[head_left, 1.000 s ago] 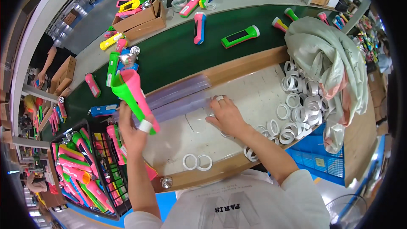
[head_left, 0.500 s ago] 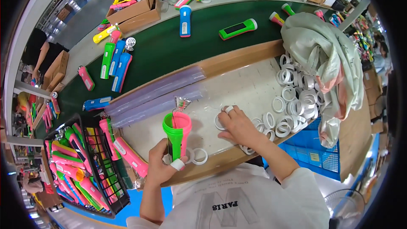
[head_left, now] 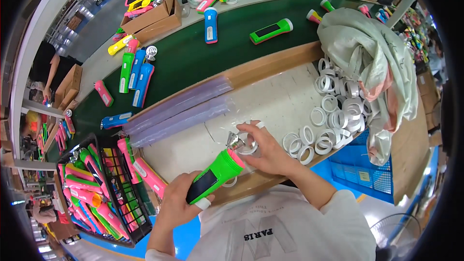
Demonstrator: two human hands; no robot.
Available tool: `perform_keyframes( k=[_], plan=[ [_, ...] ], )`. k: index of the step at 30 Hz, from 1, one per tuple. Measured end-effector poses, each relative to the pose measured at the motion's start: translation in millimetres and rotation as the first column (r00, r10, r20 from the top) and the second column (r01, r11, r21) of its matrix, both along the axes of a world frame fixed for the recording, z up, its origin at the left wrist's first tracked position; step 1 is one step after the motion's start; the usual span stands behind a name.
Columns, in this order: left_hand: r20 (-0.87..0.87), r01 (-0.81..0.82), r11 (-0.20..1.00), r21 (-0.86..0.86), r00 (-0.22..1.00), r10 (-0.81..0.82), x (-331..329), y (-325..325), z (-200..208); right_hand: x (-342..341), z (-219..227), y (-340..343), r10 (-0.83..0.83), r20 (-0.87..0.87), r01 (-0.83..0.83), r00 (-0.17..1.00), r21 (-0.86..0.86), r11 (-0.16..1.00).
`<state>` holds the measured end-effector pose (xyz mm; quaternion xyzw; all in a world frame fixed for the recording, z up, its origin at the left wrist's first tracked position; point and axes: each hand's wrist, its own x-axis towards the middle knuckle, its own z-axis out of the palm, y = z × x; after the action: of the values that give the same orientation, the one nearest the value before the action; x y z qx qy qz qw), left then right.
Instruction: The recorder is assembling colorful handheld flashlights by attaching plastic rings and lenses to the flashlight bodies.
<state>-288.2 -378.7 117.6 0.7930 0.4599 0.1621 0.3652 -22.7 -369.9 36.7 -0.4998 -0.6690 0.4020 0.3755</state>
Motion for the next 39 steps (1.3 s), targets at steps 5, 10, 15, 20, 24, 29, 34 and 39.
perform_keyframes(
  k=[5, 10, 15, 20, 24, 29, 34, 39],
  plan=[
    [-0.435, 0.225, 0.885, 0.407, 0.900, -0.028, 17.6, 5.6, 41.6, -4.4, 3.2, -5.2, 0.015, -0.039, -0.015, 0.999, -0.001, 1.000],
    [-0.623, 0.531, 0.785, 0.321, 0.742, -0.247, 30.6, 23.9, 72.4, -0.9, -0.3, -8.1, 0.061, 0.162, -0.098, 0.985, 0.232, 0.968],
    [-0.525, 0.464, 0.862, 0.205, 0.795, -0.303, 25.0, 41.2, 79.3, 10.8, 0.7, -10.2, 0.029, 0.097, -0.051, 0.995, 0.233, 0.971],
    [-0.496, 0.439, 0.873, 0.211, 0.818, -0.291, 24.4, 36.3, 82.4, 17.9, 12.9, -6.8, 0.059, 0.127, -0.083, 0.990, 0.195, 0.977],
    [-0.437, 0.317, 0.940, 0.127, 0.869, -0.234, 14.8, 38.3, 83.1, 11.3, 17.0, -8.4, -0.033, 0.222, -0.019, 0.974, 0.227, 0.974],
    [-0.305, 0.085, 0.954, 0.287, 0.952, 0.007, 4.6, 33.9, 65.9, 12.5, 28.2, -8.0, 0.096, 0.174, -0.136, 0.980, 0.238, 0.962],
    [-0.294, 0.236, 0.940, 0.245, 0.942, -0.160, -2.4, 43.9, 58.0, 11.7, 38.7, -13.7, 0.196, 0.316, -0.238, 0.929, 0.100, 0.966],
    [-0.332, 0.314, 0.924, 0.219, 0.914, -0.232, -3.8, 45.3, 62.5, 11.2, 51.0, -5.9, 0.268, 0.263, -0.293, 0.927, 0.062, 0.954]
  ],
)
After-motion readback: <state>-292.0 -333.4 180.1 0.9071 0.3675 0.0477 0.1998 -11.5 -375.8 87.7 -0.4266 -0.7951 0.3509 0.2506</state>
